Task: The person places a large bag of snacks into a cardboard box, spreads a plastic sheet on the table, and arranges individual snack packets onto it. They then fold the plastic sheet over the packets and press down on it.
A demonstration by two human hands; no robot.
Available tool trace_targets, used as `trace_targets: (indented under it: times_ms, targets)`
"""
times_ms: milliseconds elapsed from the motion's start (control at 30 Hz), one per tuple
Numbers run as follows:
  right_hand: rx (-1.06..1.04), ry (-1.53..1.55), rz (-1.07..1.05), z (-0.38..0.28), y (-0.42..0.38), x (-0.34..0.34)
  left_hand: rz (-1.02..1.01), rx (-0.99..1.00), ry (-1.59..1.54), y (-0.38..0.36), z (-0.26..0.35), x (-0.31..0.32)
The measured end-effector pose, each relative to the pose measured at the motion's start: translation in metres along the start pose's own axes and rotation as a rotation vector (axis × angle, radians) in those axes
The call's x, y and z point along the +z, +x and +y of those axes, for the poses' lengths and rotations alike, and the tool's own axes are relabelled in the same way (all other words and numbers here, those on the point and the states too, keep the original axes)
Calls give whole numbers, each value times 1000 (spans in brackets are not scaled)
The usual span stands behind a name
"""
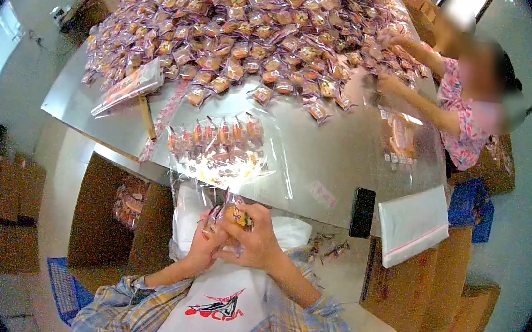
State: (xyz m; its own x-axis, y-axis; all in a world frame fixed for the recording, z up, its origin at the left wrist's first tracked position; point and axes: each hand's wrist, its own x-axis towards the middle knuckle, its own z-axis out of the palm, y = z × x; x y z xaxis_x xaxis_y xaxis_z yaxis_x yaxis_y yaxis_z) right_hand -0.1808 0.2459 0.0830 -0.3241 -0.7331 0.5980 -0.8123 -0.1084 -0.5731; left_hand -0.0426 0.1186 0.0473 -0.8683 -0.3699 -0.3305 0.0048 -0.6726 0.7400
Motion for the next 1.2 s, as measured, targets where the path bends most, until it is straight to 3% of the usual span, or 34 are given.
trace_targets:
  times_ms: [333,467,500,567,667,700,767,867,967,1000,1200]
  targets:
    - [87,211,-103,12,-12,13,-59,22,171,-16,9,-16]
    - [112,286,117,38,-29,4,-14,-36,74,-7,6,-25]
    - [207,558,217,41,-27,0,-24,-101,118,-1,5,-29]
    - [432,997,157,58,-43,-18,-50,-240,207,7,2,-37]
    - [770,1275,-366,61,-47,-45,32,-130,197,25,-1,-30]
    - [719,1128,-462,59,-45,-43,48,-29,201,40,-19,-46]
    - [604,826,-641,52,-33,-23,72,-7,111,53,1,-41]
    - [523,415,-494,58,-39,11,69,158,115,66,25,-35]
    - [431,252,-240,64,-30,38,86,279,124,70,41,-32]
    - [433,373,-165,72,-28,50,85,331,135,72,42,-32]
    - [609,343,98,113,-5,94,200,328,147,86,39,-22]
